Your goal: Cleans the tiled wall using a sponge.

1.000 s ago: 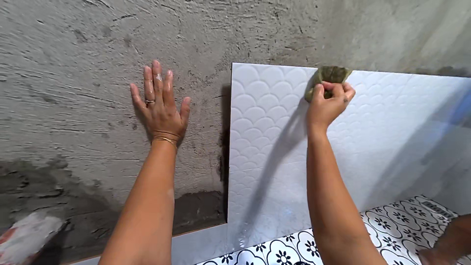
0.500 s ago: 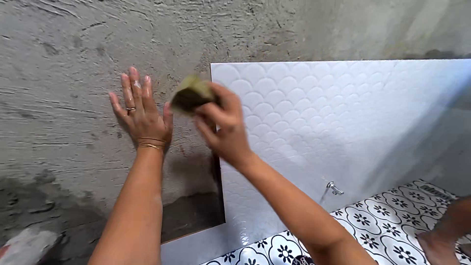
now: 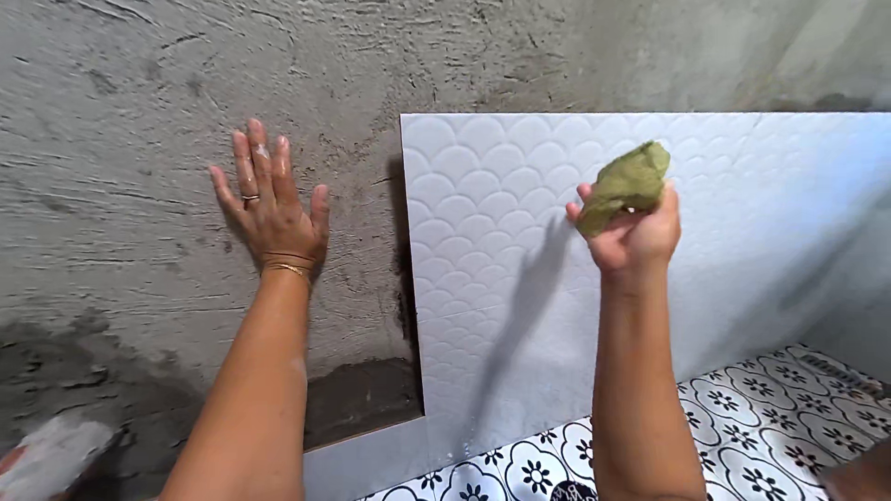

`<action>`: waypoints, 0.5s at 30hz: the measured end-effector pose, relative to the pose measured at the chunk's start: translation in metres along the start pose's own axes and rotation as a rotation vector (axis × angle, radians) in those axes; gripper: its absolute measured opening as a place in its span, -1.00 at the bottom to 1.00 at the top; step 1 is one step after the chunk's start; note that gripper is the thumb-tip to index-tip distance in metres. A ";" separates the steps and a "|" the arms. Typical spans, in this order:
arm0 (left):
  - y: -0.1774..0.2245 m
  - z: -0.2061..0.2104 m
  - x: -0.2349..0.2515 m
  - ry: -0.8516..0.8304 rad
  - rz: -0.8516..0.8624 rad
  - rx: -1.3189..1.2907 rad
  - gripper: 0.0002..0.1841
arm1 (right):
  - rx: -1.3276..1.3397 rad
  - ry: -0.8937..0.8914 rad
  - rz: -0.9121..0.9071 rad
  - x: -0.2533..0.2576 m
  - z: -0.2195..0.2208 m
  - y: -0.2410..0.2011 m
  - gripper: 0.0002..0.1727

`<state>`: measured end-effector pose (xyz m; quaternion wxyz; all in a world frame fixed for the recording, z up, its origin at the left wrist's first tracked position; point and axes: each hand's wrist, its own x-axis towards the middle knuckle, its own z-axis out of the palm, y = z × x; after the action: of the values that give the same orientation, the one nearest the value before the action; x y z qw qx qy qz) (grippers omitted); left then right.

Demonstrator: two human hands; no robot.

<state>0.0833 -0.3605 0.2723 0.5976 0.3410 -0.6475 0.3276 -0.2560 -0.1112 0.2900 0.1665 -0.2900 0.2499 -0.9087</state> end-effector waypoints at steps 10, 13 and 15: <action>0.000 -0.001 0.001 -0.013 -0.006 -0.020 -0.23 | -0.224 -0.107 -0.024 0.011 -0.027 -0.055 -0.37; 0.001 -0.003 0.001 -0.005 -0.009 -0.020 -0.22 | -0.288 -0.075 -0.205 0.022 -0.017 -0.042 -0.51; 0.001 -0.002 0.000 -0.002 -0.011 -0.016 -0.23 | -0.371 -0.098 -0.420 0.033 -0.014 -0.030 -0.50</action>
<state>0.0835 -0.3581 0.2728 0.6015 0.3401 -0.6490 0.3184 -0.2947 -0.0964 0.3113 -0.0696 -0.4043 0.3380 -0.8470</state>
